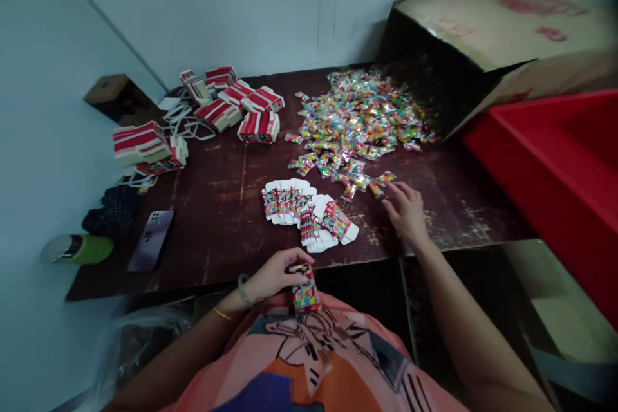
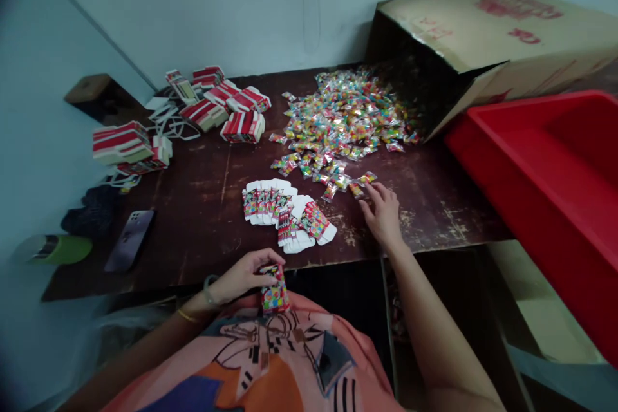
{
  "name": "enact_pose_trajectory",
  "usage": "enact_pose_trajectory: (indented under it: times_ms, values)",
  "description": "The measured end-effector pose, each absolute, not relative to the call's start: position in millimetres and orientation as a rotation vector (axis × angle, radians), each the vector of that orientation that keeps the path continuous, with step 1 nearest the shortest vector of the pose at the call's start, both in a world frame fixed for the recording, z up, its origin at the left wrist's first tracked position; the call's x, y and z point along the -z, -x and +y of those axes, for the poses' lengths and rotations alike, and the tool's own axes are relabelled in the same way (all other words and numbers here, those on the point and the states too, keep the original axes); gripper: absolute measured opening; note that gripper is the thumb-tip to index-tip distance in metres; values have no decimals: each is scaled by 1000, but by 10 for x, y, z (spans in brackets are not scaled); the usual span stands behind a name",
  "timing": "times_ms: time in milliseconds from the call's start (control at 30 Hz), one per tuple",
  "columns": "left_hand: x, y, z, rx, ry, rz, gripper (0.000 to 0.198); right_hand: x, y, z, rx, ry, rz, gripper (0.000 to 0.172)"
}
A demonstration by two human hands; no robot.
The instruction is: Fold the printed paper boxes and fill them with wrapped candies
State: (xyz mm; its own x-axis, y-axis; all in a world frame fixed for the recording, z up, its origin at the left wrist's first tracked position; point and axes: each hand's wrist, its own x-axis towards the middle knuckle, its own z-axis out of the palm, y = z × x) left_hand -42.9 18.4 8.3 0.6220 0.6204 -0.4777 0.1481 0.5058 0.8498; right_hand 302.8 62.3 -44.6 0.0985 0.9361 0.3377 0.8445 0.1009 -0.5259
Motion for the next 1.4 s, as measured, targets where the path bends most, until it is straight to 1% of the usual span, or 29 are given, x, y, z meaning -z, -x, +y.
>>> enact_pose_trajectory:
  times_ms: [100, 167, 200, 300, 433, 500, 600, 700, 733, 833, 867, 933, 1000, 1067, 1100, 1233, 1400]
  values:
    - [-209, 660, 358, -61, -1280, 854, 40, 689, -3209, 567, -119, 1775, -2030, 37]
    - [-255, 796, 431, 101, -1333, 843, 34, 785, -3102, 371, -126, 1755, -2125, 35]
    - [-258, 837, 453, 108, -1323, 859, 30, 807, -3019, 281, -123, 1759, -2124, 35]
    - [-191, 785, 484, -115, -1172, 948, 28, 771, -2826, 237, -84, 1785, -2061, 39]
    - [-38, 402, 479, -407, -937, 986, 28, 675, -2880, 644, -21, 1830, -2066, 53]
    - [8, 237, 463, -553, -883, 995, 28, 681, -2965, 740, -33, 1838, -2120, 53]
    - [33, 165, 436, -746, -773, 1026, 30, 762, -3018, 470, -58, 1815, -2147, 53]
    - [39, 212, 400, -799, -692, 1043, 33, 865, -2970, -118, -140, 1717, -2163, 64]
    - [42, 219, 385, -775, -694, 1042, 33, 879, -2930, -308, -188, 1665, -2160, 62]
    - [52, 142, 337, -614, -749, 1044, 36, 789, -2709, -666, -421, 1523, -1979, 36]
    - [56, 85, 321, -561, -776, 1044, 39, 711, -2605, -693, -526, 1501, -1842, 32]
    - [63, -50, 287, -484, -849, 1019, 47, 497, -2389, -616, -743, 1467, -1525, 27]
    - [70, -172, 252, -439, -941, 960, 52, 250, -2222, -423, -887, 1427, -1319, 22]
    - [77, -240, 218, -402, -1017, 902, 55, 32, -2143, -206, -900, 1412, -1345, 13]
    - [80, -250, 204, -380, -1041, 879, 56, -51, -2134, -112, -864, 1417, -1425, 11]
    - [67, -180, 170, -306, -1051, 845, 59, -193, -2181, 102, -694, 1394, -1731, 11]
    - [-5, -113, 177, -273, -1023, 810, 59, -179, -2134, 159, -668, 1351, -1795, 11]
